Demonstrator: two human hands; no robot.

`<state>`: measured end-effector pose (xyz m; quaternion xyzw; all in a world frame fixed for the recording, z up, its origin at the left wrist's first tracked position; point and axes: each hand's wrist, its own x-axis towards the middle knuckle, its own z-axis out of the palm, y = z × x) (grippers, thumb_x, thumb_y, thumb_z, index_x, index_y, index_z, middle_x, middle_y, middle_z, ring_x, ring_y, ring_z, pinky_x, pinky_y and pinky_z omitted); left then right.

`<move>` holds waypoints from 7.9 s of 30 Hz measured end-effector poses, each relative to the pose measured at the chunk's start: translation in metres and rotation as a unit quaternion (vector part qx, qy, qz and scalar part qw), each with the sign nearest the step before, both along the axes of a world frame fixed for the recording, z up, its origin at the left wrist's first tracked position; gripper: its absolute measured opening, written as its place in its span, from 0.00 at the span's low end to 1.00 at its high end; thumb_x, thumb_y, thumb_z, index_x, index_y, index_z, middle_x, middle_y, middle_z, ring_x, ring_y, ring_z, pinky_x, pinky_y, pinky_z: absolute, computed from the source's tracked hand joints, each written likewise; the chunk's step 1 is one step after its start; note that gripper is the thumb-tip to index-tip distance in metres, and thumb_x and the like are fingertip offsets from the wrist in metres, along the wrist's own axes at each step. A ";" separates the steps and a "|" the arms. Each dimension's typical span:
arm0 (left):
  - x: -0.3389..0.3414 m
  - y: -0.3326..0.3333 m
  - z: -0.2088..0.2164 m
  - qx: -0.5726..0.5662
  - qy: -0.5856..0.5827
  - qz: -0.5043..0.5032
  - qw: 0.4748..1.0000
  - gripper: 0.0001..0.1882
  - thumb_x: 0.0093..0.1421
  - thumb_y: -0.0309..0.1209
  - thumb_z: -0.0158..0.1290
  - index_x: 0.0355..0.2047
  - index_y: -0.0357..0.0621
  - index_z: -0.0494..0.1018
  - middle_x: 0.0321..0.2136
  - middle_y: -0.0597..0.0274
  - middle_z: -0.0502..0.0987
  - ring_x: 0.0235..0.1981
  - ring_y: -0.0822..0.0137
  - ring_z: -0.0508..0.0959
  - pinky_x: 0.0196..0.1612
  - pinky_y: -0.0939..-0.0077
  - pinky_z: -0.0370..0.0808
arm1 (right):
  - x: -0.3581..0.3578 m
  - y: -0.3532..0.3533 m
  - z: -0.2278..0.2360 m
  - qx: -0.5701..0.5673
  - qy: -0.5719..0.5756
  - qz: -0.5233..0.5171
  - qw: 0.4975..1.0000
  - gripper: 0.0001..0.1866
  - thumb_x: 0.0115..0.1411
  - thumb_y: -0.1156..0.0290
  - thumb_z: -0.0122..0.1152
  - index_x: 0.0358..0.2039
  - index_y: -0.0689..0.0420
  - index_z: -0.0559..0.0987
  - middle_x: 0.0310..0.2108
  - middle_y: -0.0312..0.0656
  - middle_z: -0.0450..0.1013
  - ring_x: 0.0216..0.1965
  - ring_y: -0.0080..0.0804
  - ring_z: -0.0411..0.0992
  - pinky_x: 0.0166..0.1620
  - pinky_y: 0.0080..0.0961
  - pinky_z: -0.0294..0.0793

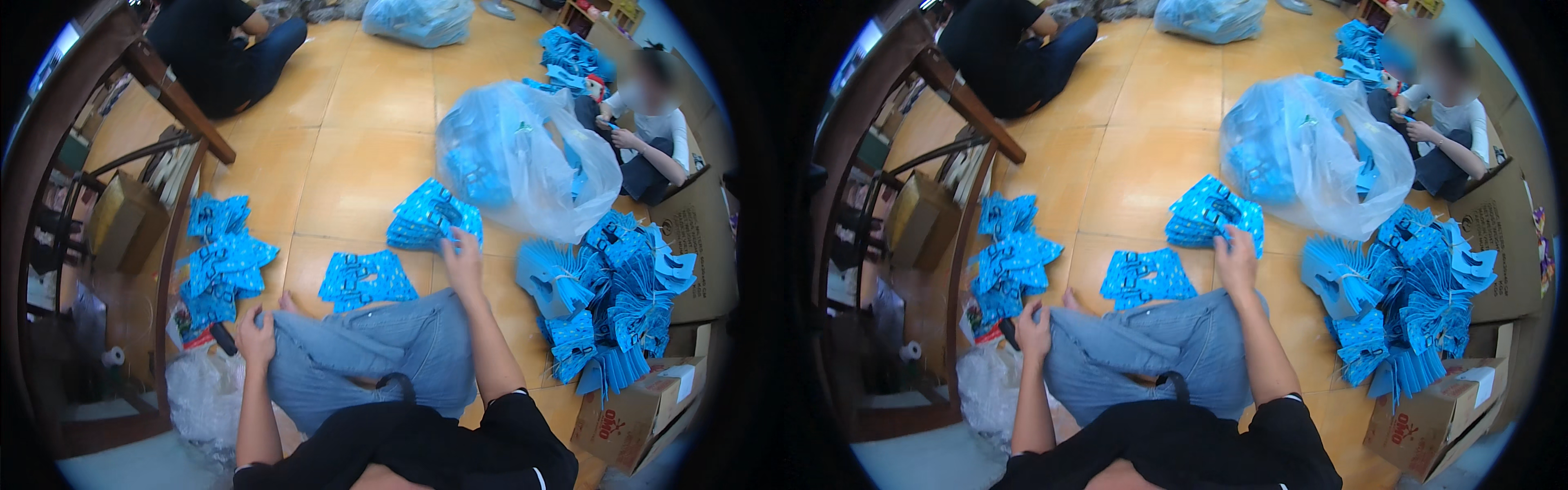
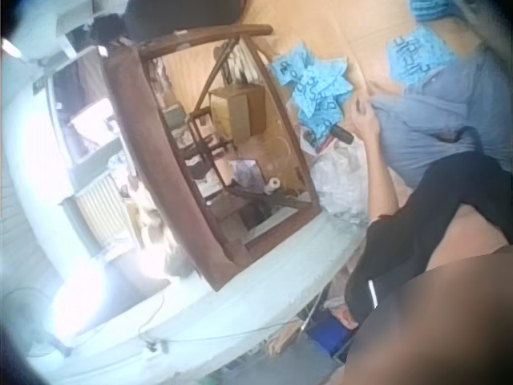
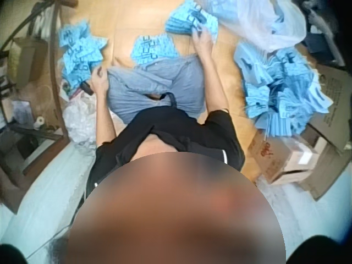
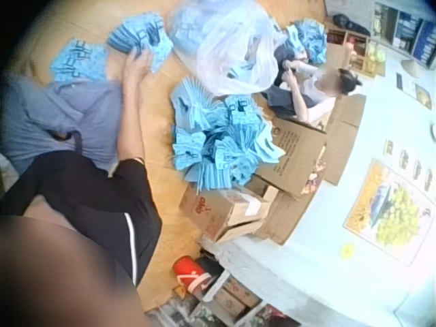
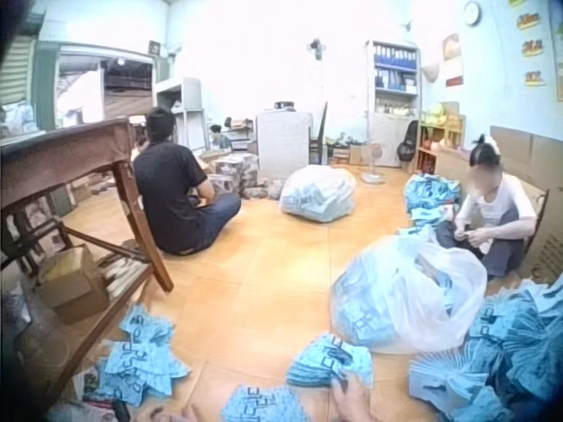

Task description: The person sits on the floor and repeatedly folds small blue patterned fabric pieces, stacking them into a pile. The person then gathers the stack and ties it with a white ribbon.

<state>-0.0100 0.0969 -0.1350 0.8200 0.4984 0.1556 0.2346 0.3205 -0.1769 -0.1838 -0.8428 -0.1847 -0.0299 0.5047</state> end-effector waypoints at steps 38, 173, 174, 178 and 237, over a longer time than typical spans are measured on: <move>0.038 -0.099 0.083 -0.502 -0.508 -0.168 0.680 0.21 0.67 0.31 0.49 0.58 0.34 0.64 0.50 0.57 0.75 0.49 0.68 0.75 0.54 0.75 0.71 | -0.173 0.047 0.160 0.020 -0.188 0.318 0.929 0.20 0.52 0.69 0.67 0.47 0.60 0.77 0.49 0.48 0.73 0.47 0.46 0.73 0.48 0.37 0.73; 0.000 -0.009 0.020 0.075 -0.058 -0.105 0.990 0.23 0.64 0.44 0.49 0.49 0.37 0.73 0.40 0.49 0.79 0.43 0.51 0.77 0.48 0.60 0.70 | -0.049 -0.061 0.100 0.351 0.373 0.088 0.854 0.10 0.68 0.68 0.50 0.49 0.53 0.70 0.36 0.38 0.77 0.34 0.24 0.76 0.38 0.21 0.73; 0.001 -0.008 0.013 0.054 -0.025 -0.095 0.994 0.22 0.63 0.44 0.50 0.47 0.38 0.75 0.40 0.49 0.79 0.43 0.49 0.76 0.48 0.59 0.70 | -0.040 -0.064 0.098 0.369 0.379 0.076 0.845 0.11 0.68 0.68 0.51 0.49 0.52 0.69 0.36 0.39 0.77 0.34 0.25 0.77 0.39 0.21 0.74; 0.006 -0.009 0.002 0.064 0.007 -0.051 0.997 0.19 0.61 0.44 0.52 0.41 0.40 0.78 0.39 0.50 0.79 0.42 0.49 0.76 0.48 0.58 0.70 | -0.016 -0.069 0.091 0.412 0.396 0.086 0.816 0.09 0.67 0.69 0.50 0.48 0.51 0.69 0.37 0.38 0.77 0.35 0.25 0.76 0.39 0.22 0.74; 0.021 -0.111 0.071 -0.554 -0.487 -0.164 0.655 0.18 0.69 0.31 0.46 0.56 0.36 0.66 0.52 0.55 0.74 0.50 0.60 0.76 0.51 0.64 0.75 | -0.185 0.042 0.161 0.001 -0.123 0.291 0.949 0.19 0.56 0.72 0.61 0.49 0.59 0.75 0.50 0.49 0.71 0.50 0.48 0.71 0.50 0.38 0.72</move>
